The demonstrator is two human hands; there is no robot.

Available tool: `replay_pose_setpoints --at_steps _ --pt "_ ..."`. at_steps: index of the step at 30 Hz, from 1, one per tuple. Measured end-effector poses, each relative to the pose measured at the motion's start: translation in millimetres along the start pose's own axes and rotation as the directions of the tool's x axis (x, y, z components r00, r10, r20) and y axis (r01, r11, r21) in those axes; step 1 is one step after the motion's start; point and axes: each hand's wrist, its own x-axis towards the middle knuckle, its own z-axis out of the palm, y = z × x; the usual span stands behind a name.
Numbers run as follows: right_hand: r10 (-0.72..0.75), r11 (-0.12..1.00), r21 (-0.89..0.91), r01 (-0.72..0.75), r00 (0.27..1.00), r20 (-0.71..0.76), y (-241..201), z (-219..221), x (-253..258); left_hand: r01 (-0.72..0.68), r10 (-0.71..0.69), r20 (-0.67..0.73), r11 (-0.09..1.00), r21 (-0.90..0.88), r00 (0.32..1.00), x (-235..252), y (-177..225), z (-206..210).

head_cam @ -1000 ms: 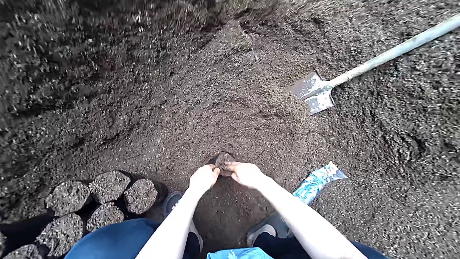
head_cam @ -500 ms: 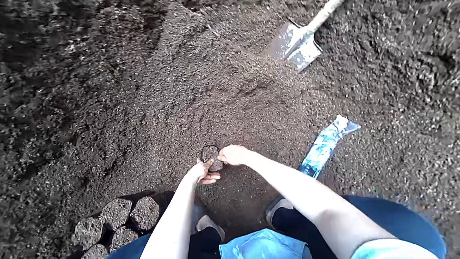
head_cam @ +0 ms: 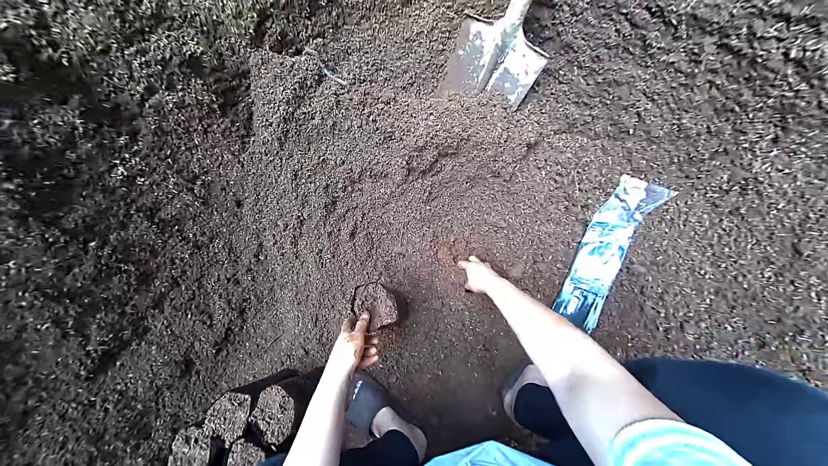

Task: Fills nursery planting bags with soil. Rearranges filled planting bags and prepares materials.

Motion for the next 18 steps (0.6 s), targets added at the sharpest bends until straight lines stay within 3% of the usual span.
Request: replay_pose_setpoints --at_steps 4,9,11,14,18 --pt "-0.269 0.955 -0.098 0.278 0.958 0.103 -61 -42 -32 -0.051 0.051 -0.02 0.999 0.003 0.999 -8 -10 -7" --pt "-0.589 0.759 -0.285 0.585 0.804 0.084 -159 -38 -105 -0.094 0.093 0.009 0.992 0.088 0.996 2 -14 -3" --pt "-0.636 0.714 -0.354 0.604 0.771 0.033 -185 -23 -122 -0.126 0.125 0.018 0.978 0.166 0.992 8 -15 -2" --pt "-0.572 0.721 -0.428 0.544 0.817 0.075 -211 -5 -137 -0.156 0.151 0.039 0.965 0.208 0.988 12 -14 -3" --pt "-0.581 0.706 -0.423 0.568 0.806 0.113 -215 12 -135 -0.211 0.198 0.084 0.96 0.183 0.977 13 -18 -9"
